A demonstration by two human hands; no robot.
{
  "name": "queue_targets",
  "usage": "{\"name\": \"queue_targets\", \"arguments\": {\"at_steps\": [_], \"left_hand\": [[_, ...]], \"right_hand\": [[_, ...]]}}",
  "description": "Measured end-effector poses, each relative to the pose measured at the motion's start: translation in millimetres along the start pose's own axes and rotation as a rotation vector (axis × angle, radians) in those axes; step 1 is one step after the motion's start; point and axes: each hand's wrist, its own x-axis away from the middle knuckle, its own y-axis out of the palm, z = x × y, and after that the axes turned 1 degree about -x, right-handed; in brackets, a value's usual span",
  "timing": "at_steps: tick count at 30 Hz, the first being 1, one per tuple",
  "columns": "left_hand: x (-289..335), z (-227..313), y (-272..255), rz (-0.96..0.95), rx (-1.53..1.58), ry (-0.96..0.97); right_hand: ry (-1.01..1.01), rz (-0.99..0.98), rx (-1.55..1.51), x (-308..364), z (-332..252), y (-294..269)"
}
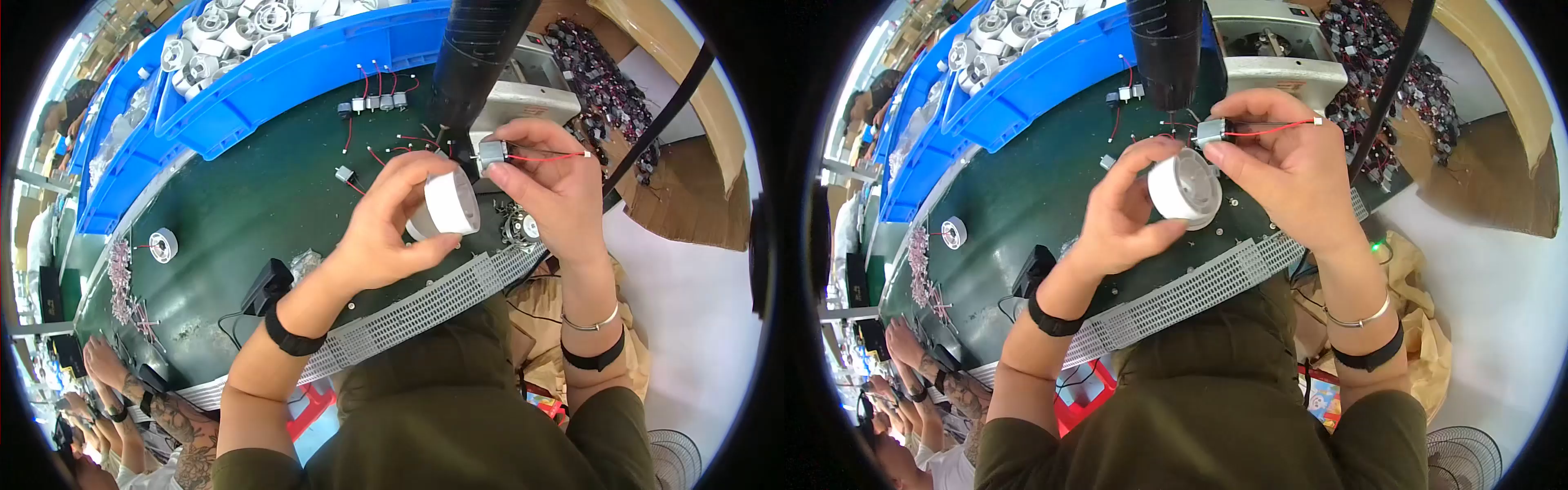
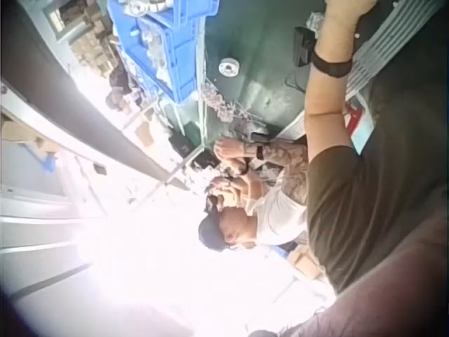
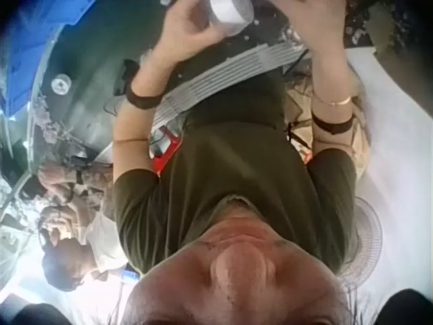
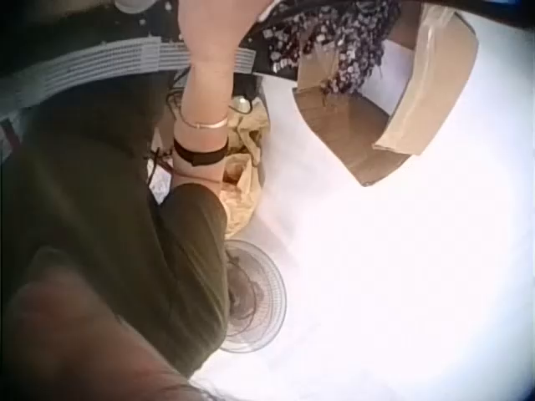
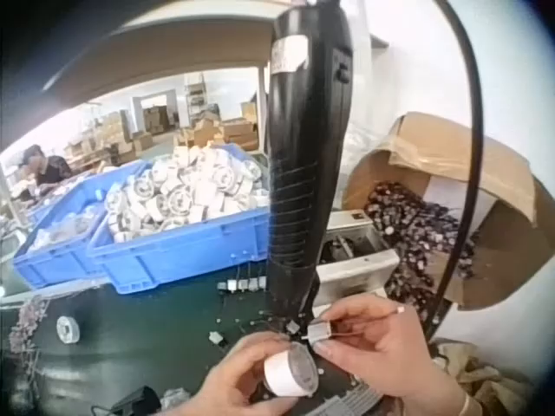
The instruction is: The person assembles components by hand, picking up a motor and a white plastic housing, inserting the motor into the housing, and securing it with a power screwdriver. This process is repeated for additional motors and housings.
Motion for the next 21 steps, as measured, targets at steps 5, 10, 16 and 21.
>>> {"name": "queue_targets", "arguments": {"at_steps": [5, 10, 16, 21], "left_hand": [[14, -28, -1, 0.061, -0.634, 0.008], [22, -31, -2, -0.018, -0.654, 0.007], [6, -12, 5, 0.09, -0.598, -0.033], [-4, -15, -11, -0.121, -0.669, -0.065]], "right_hand": [[0.065, -0.081, -0.034, 12, 20, -15], [0.039, -0.189, 0.24, 7, 21, -11], [-0.058, -0.304, 0.515, -3, 25, -10], [-0.207, -0.469, 0.64, -11, 28, -7]]}}
